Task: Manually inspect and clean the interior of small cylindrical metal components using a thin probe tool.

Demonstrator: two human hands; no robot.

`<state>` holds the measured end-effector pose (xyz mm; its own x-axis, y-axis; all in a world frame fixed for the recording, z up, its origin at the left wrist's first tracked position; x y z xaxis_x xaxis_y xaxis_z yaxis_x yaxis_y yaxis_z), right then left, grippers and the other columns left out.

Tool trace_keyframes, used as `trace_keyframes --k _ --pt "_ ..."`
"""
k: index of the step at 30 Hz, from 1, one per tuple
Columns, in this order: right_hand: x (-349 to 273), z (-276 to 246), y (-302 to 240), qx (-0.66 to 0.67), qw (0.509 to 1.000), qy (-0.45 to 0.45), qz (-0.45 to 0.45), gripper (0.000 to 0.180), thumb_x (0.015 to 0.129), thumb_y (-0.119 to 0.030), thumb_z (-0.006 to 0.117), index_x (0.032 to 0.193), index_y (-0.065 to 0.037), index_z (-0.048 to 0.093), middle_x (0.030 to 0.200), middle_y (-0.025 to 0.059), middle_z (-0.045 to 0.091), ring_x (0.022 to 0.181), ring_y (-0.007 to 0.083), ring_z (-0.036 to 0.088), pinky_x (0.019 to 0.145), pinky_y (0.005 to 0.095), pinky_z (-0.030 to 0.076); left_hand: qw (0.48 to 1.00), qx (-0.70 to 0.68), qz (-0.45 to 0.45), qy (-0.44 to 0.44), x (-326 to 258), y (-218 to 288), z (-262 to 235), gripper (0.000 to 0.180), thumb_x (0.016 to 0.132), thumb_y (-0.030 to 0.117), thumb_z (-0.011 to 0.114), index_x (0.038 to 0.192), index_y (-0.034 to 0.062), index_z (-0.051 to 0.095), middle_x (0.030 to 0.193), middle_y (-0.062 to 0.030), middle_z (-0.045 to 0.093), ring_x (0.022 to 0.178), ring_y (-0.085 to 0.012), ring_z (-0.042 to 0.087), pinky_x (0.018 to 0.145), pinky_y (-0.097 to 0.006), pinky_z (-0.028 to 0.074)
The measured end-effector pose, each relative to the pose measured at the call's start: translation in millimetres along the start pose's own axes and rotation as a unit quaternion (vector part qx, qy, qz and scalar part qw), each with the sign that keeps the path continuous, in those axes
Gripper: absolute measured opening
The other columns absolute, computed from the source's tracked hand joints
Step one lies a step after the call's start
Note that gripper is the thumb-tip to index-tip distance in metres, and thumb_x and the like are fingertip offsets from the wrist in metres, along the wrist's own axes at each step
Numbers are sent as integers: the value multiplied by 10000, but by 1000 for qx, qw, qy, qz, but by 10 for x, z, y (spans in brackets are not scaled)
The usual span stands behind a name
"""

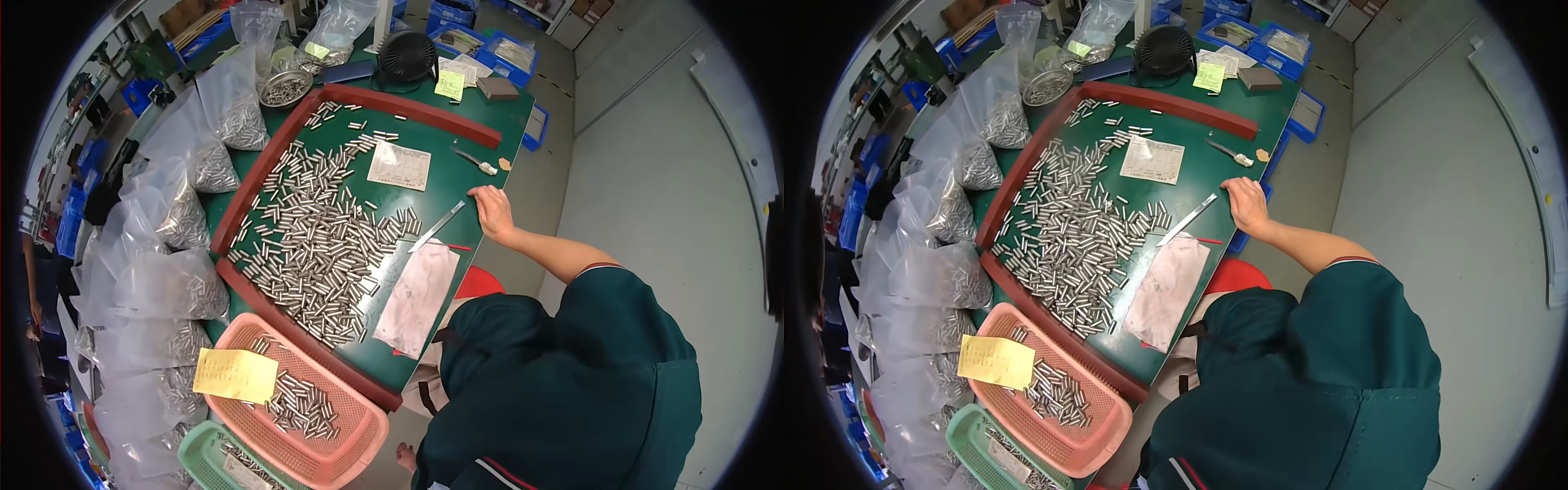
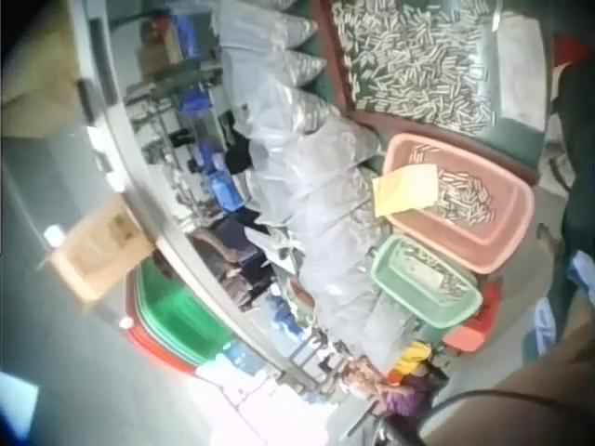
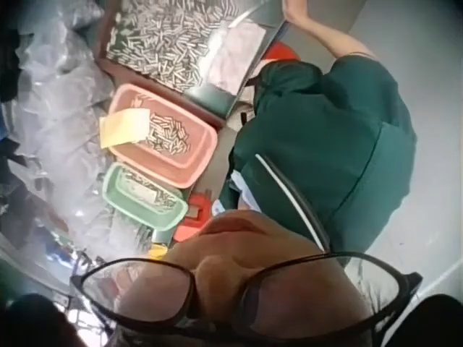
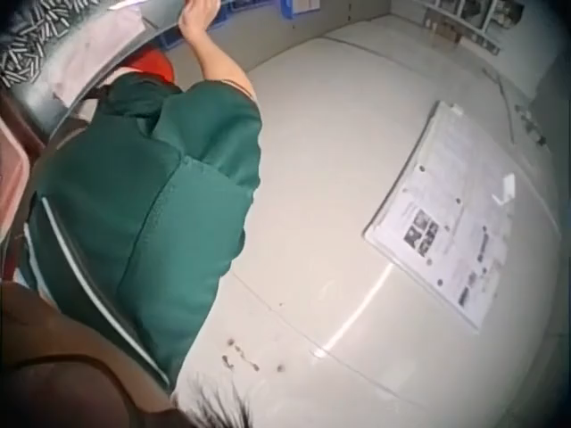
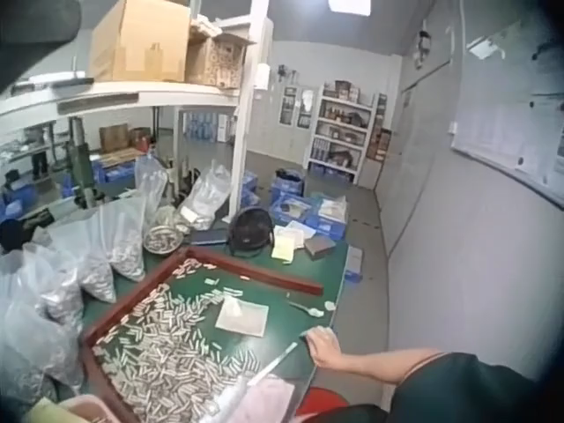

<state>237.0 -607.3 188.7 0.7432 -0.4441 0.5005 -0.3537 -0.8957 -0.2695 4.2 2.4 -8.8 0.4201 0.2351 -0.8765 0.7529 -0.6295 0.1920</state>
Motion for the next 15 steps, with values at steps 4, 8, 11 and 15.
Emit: trace_keyframes --k 4,8,11,15 --pt "-16 -99 136 9 1000 -1 2 104 797 -9 496 836 -73 568 735 59 537 705 233 500 617 330 329 996 -53 33 60 544 562 384 400 871 238 436 1222 50 471 1187 -150 515 1064 -282 481 923 -397 340" --pt "-24 -33 137 67 998 16 8 113 796 -2 498 836 -75 574 701 46 525 646 218 468 612 315 299 982 -112 45 148 1209 1366 479 395 846 197 455 1199 20 479 1147 -169 529 995 -284 500 873 -391 365" --pt "-19 7 108 122 992 25 11 123 784 11 505 823 -77 583 677 42 516 626 202 459 614 308 291 961 -143 46 232 1572 1750 301 392 828 167 469 1181 -2 484 1117 -183 539 944 -286 515 834 -386 383" --pt "7 -33 149 160 987 -8 -7 136 768 20 516 829 -74 593 651 25 487 607 174 425 626 296 274 917 -176 51 354 1477 1631 139 388 803 126 488 1158 -32 492 1077 -202 552 875 -288 534 784 -379 407"
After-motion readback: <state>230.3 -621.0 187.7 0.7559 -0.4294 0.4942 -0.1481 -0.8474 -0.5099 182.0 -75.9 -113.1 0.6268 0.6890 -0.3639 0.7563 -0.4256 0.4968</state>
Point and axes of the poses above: each hand's wrist, its own x-axis towards the middle knuckle, its own z-axis out of the palm, y = z × x, the point moved 1 cm from there along x, towards the middle knuckle
